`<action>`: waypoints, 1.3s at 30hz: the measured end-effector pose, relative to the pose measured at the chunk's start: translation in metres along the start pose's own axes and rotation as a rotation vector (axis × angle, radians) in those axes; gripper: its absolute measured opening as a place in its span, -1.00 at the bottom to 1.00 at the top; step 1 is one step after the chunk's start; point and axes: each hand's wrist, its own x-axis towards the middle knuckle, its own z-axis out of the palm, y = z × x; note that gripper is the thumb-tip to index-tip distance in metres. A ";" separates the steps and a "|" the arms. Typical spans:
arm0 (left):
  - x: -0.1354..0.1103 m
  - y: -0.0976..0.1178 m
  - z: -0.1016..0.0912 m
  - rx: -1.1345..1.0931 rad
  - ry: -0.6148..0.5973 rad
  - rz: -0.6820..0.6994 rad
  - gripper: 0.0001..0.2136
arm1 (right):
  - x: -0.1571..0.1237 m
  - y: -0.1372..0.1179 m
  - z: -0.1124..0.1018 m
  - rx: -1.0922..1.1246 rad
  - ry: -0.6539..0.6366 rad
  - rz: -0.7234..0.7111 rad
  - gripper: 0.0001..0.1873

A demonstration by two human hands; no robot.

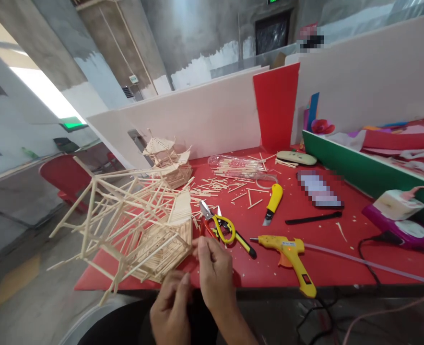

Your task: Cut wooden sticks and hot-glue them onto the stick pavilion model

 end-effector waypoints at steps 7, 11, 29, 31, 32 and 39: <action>0.007 0.011 -0.046 0.325 0.478 0.020 -0.69 | 0.001 0.027 0.020 -0.241 -0.174 -0.160 -0.43; 0.028 0.001 -0.078 0.650 0.429 -0.171 -0.58 | -0.003 0.016 0.028 -0.416 -0.218 -0.191 -0.40; 0.050 -0.038 -0.137 0.428 0.690 -0.295 -0.60 | -0.035 0.015 0.058 -0.405 -0.258 -0.347 -0.79; 0.052 -0.041 -0.136 0.442 0.681 -0.299 -0.64 | -0.029 0.018 0.061 -0.441 -0.214 -0.390 -0.78; 0.053 -0.042 -0.134 0.437 0.670 -0.304 -0.66 | -0.026 0.019 0.062 -0.462 -0.192 -0.404 -0.78; 0.053 -0.025 -0.094 0.274 0.611 -0.364 -0.61 | 0.000 0.025 0.061 -0.648 -0.114 -0.425 -0.70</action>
